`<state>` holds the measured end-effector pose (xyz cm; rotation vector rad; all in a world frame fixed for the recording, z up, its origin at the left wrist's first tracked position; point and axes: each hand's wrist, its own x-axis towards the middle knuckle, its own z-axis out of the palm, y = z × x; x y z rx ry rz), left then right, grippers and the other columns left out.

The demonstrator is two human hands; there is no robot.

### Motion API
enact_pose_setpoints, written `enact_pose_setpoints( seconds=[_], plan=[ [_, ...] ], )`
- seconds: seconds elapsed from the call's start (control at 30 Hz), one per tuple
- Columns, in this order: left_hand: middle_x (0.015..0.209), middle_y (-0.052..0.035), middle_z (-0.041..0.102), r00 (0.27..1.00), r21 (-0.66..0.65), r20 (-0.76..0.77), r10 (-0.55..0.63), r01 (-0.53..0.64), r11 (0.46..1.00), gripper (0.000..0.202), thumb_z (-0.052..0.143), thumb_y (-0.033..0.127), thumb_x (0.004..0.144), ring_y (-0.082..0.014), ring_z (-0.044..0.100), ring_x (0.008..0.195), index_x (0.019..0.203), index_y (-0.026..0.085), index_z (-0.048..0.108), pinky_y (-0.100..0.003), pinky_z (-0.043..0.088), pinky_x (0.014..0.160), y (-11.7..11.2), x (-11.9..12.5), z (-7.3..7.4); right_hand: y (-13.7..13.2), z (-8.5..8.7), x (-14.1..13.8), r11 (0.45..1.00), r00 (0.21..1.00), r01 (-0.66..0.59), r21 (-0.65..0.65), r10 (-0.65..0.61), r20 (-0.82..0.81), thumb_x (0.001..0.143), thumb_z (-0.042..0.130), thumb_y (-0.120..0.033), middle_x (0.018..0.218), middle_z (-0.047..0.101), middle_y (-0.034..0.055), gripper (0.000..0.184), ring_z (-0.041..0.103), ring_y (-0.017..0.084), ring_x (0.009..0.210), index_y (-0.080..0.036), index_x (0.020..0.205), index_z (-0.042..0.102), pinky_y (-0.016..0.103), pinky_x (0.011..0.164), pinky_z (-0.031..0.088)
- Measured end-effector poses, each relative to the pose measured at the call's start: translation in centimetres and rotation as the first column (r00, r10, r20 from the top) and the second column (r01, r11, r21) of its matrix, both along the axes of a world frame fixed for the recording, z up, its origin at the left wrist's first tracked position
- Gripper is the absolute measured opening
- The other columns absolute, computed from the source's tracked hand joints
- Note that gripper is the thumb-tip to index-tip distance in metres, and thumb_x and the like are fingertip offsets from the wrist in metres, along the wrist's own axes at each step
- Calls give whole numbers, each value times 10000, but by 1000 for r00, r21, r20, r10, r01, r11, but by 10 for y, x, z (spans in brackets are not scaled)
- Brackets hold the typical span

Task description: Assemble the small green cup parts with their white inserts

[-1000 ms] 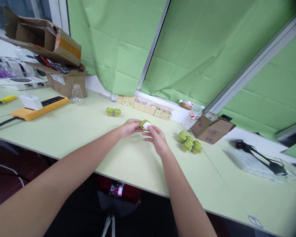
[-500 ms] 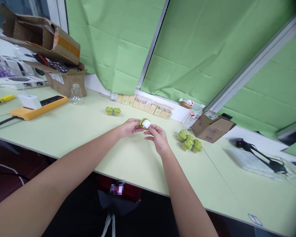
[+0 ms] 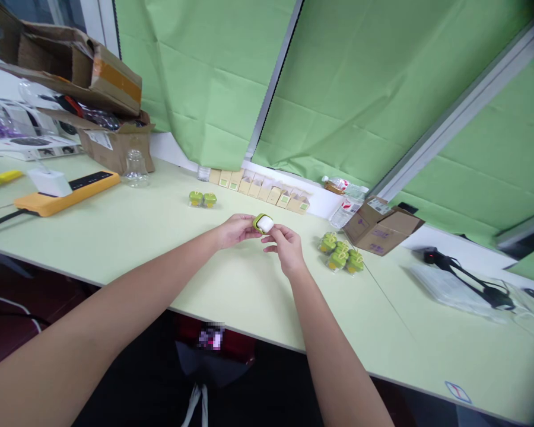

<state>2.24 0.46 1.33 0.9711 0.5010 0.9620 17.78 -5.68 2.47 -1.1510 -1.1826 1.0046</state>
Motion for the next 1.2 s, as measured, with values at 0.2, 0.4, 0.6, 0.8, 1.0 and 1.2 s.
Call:
enact_pose_setpoints(
  seconds=[0.2, 0.4, 0.6, 0.8, 1.0, 1.2],
  plan=[
    [924, -104, 733, 1000, 9, -9, 9, -9, 1000, 130, 725, 166, 791, -149, 680, 813, 896, 92, 741, -301, 541, 868, 3, -1, -1, -3, 1, 2, 994, 994, -107, 29, 108, -34, 736, 669, -437, 895, 696, 52, 308, 670, 178, 724, -196, 927, 686, 263, 515, 544],
    [907, -98, 732, 1000, 1, -16, -8, 8, 1000, 118, 705, 138, 794, -136, 673, 794, 896, 90, 739, -294, 543, 868, -3, 0, 1, -1, -2, 2, 999, 999, -43, 28, 42, 10, 708, 707, -427, 841, 691, 41, 298, 645, 155, 678, -194, 892, 686, 239, 494, 521],
    [909, -107, 726, 996, 64, -79, 46, -41, 997, 179, 762, 213, 752, -167, 685, 832, 884, 96, 733, -311, 550, 840, 6, -1, -2, 0, 1, 2, 999, 999, -30, -41, 31, 37, 707, 661, -386, 887, 704, 55, 272, 652, 163, 673, -195, 900, 676, 246, 495, 520],
    [725, -50, 663, 919, 490, -299, 257, -83, 868, 249, 725, 375, 773, -149, 620, 663, 758, 128, 697, -305, 530, 685, 4, 5, -7, 5, -4, 9, 998, 995, 54, 36, -57, 82, 744, 611, -461, 934, 695, 43, 304, 650, 185, 793, -209, 905, 671, 275, 583, 551],
    [839, -53, 687, 794, 799, -377, 476, 19, 601, 170, 608, 276, 820, -161, 602, 762, 774, 177, 739, -259, 457, 693, -3, 8, -12, 10, -12, 11, 1000, 976, -27, -7, 28, 218, 682, 737, -429, 798, 684, 24, 299, 636, 158, 722, -189, 845, 664, 260, 601, 532],
    [876, -62, 701, 813, 758, -380, 442, -1, 652, 193, 606, 299, 825, -168, 617, 794, 805, 183, 759, -261, 469, 727, 0, 8, -14, 10, -11, 11, 998, 982, -7, -58, 18, 190, 663, 745, -357, 806, 711, 38, 280, 654, 152, 722, -176, 852, 645, 262, 640, 534]
  ],
)
